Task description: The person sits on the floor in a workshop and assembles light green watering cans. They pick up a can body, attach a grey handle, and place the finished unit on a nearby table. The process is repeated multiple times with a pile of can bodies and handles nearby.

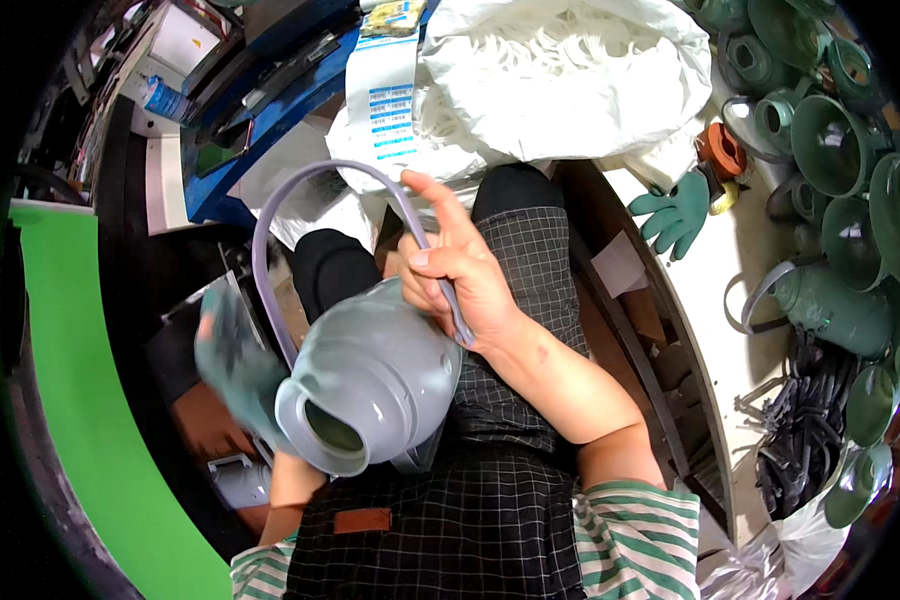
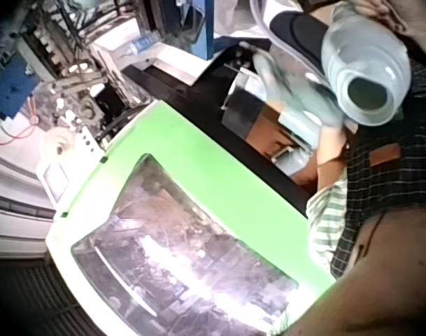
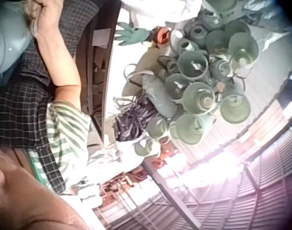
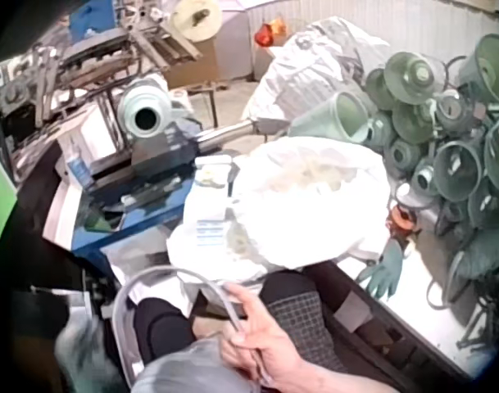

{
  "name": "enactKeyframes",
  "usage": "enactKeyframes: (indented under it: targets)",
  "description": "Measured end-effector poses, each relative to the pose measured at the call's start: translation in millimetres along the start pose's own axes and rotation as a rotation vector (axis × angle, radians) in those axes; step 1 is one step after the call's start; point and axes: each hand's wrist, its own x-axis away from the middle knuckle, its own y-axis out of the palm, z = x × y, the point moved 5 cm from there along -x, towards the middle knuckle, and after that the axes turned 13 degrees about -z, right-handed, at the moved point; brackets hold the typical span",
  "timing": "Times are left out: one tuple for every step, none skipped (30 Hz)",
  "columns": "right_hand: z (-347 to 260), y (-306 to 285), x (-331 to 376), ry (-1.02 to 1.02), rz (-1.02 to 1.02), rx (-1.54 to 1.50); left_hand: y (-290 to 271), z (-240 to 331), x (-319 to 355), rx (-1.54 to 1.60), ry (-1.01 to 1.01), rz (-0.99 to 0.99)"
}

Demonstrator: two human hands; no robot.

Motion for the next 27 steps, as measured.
enactKeyframes:
  targets:
    - [1.4,6.0,-1.7,0.016,-0.021,0.0,-4.0,2.6,8.6,0.112,-0.03,0.073]
    - [3.4,9.8,2.5,0.037,-0.033,0.004,0.2,5.7,7.5,-0.191,-0.049,-0.212]
    - [6.0,13.6,6.0,0.06,-0.045,0.007,3.4,7.5,6.3,-0.492,-0.067,-0.498]
    - [6.7,15.7,8.7,0.039,-0.027,0.103,-1.0,3.0,14.1,-0.541,-0.171,-0.535]
    - [7.4,15.3,14.1,0.007,-0.006,0.173,6.1,-1.0,19.0,-0.588,-0.27,-0.572]
    - [6.3,12.0,21.3,-0.037,0.018,0.26,41.4,-4.0,16.8,-0.376,-0.443,-0.375]
    - [4.6,13.5,27.2,-0.08,0.033,0.331,59.7,-6.4,21.3,-0.175,-0.606,-0.162]
    - [1.4,17.2,33.4,-0.101,0.062,0.409,46.7,-13.8,21.9,-0.165,-0.646,-0.174]
    - [1.0,19.1,36.5,-0.104,0.097,0.434,44.6,-11.7,23.1,-0.223,-0.633,-0.139]
    - [0.8,21.2,38.7,-0.11,0.134,0.461,43.6,-9.7,24.3,-0.283,-0.621,-0.107]
    - [-0.1,22.3,39.6,-0.12,0.175,0.488,42.0,-7.6,25.7,-0.343,-0.611,-0.078]
    - [-2.9,18.8,37.5,-0.148,0.173,0.43,42.2,-11.3,23.0,-0.374,-0.601,-0.094]
    - [-0.5,15.4,33.1,-0.153,0.218,0.366,40.7,-8.2,22.5,-0.4,-0.579,-0.12]
    - [4.5,14.5,22.2,-0.029,0.245,0.353,32.1,-5.5,26.3,-0.405,-0.549,-0.125]
    - [1.9,13.7,16.8,0.061,0.284,0.329,31.7,-4.9,23.3,-0.434,-0.53,-0.153]
    - [-5.5,15.8,15.3,0.055,0.332,0.37,32.3,-5.0,21.4,-0.454,-0.518,-0.174]
    - [-6.3,18.7,11.4,0.059,0.367,0.399,30.9,-5.3,20.5,-0.481,-0.499,-0.191]
    - [-4.2,33.0,8.1,0.002,0.306,0.411,29.3,-6.8,18.8,-0.511,-0.486,-0.209]
    - [-4.5,45.0,8.5,-0.141,0.214,0.373,27.7,-7.4,16.1,-0.543,-0.472,-0.234]
    - [-11.2,70.7,13.8,-0.35,-0.008,0.788,26.4,-8.5,15.1,-0.583,-0.458,-0.256]
    - [-12.5,98.4,25.3,-0.643,-0.18,1.12,25.3,-8.2,17.2,-0.623,-0.435,-0.267]
    - [-7.6,107.5,27.0,-0.643,-0.355,1.113,26.8,-7.8,17.6,-0.668,-0.409,-0.281]
    - [-5.6,115.0,33.8,-0.635,-0.518,1.122,29.1,-13.4,13.1,-0.711,-0.395,-0.319]
    - [-14.7,110.3,27.6,-0.636,-0.465,1.085,33.0,-20.2,7.9,-0.764,-0.367,-0.354]
    - [-20.5,98.3,27.8,-0.522,-0.386,0.997,32.1,-20.0,7.5,-0.832,-0.331,-0.381]
    - [-28.1,87.1,27.4,-0.406,-0.312,0.907,34.9,-19.9,4.9,-0.903,-0.265,-0.413]
    - [-32.4,77.5,23.2,-0.366,-0.19,0.832,35.4,-19.0,2.3,-0.978,-0.173,-0.422]
